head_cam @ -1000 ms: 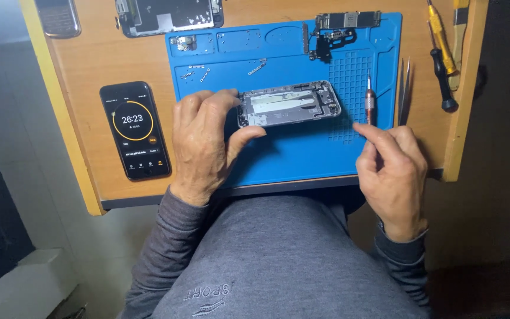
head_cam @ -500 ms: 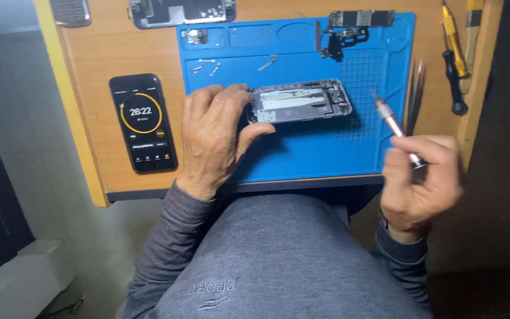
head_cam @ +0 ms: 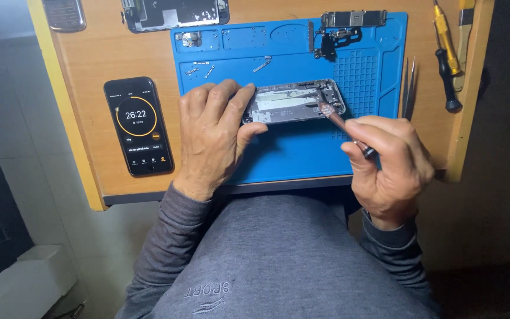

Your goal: Cleaning adhesive residue and organizing internal components of a mobile phone chassis using tweezers, a spudger, and a screwdriver.

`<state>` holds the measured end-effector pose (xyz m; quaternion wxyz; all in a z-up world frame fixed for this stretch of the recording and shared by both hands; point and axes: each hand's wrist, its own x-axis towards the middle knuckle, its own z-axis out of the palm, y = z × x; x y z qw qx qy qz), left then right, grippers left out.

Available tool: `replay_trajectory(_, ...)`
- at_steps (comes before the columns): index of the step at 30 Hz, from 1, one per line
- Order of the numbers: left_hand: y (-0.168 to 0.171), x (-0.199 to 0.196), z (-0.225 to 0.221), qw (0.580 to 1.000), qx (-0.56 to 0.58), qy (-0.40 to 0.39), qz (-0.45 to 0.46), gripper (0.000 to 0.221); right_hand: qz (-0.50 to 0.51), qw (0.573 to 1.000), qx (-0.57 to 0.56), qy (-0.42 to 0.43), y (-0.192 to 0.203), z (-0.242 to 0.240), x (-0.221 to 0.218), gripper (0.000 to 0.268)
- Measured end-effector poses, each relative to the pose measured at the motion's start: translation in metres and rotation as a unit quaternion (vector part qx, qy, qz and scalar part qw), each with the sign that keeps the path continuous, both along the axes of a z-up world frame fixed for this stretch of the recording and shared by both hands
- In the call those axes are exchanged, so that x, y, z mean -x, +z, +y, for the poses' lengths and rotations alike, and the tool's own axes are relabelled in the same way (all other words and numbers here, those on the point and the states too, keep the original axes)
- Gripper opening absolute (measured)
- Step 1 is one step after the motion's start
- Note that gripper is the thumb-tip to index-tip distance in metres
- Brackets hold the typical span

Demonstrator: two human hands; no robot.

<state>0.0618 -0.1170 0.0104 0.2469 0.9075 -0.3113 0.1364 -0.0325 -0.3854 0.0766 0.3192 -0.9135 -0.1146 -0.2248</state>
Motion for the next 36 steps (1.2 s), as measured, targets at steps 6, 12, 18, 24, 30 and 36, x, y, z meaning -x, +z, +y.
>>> replay_trajectory(6,0.0,0.0,0.0,1.0,-0.011,0.002,0.008,0.074,0.014,0.999,0.011,0.035,-0.009,-0.003,-0.012,0.026)
replay_trajectory(12,0.0,0.0,0.0,1.0,-0.003,0.005,0.012,0.075,0.02,0.999,0.013,0.042,-0.014,-0.001,-0.015,0.024)
replay_trajectory(18,0.003,0.0,-0.001,1.0,0.001,0.003,0.017,0.074,0.014,0.999,0.008,0.048,-0.016,0.0,-0.017,0.024)
replay_trajectory(24,0.002,0.0,-0.001,1.0,0.001,0.003,0.017,0.073,0.017,0.998,0.008,0.055,-0.019,-0.002,-0.019,0.023)
replay_trajectory(30,0.001,-0.001,0.0,1.0,0.0,0.003,0.016,0.073,0.017,0.999,0.006,0.048,-0.023,-0.002,-0.018,0.025)
replay_trajectory(36,0.002,-0.001,0.0,1.0,0.006,0.0,0.018,0.072,0.018,0.999,0.005,0.051,-0.022,-0.002,-0.018,0.024)
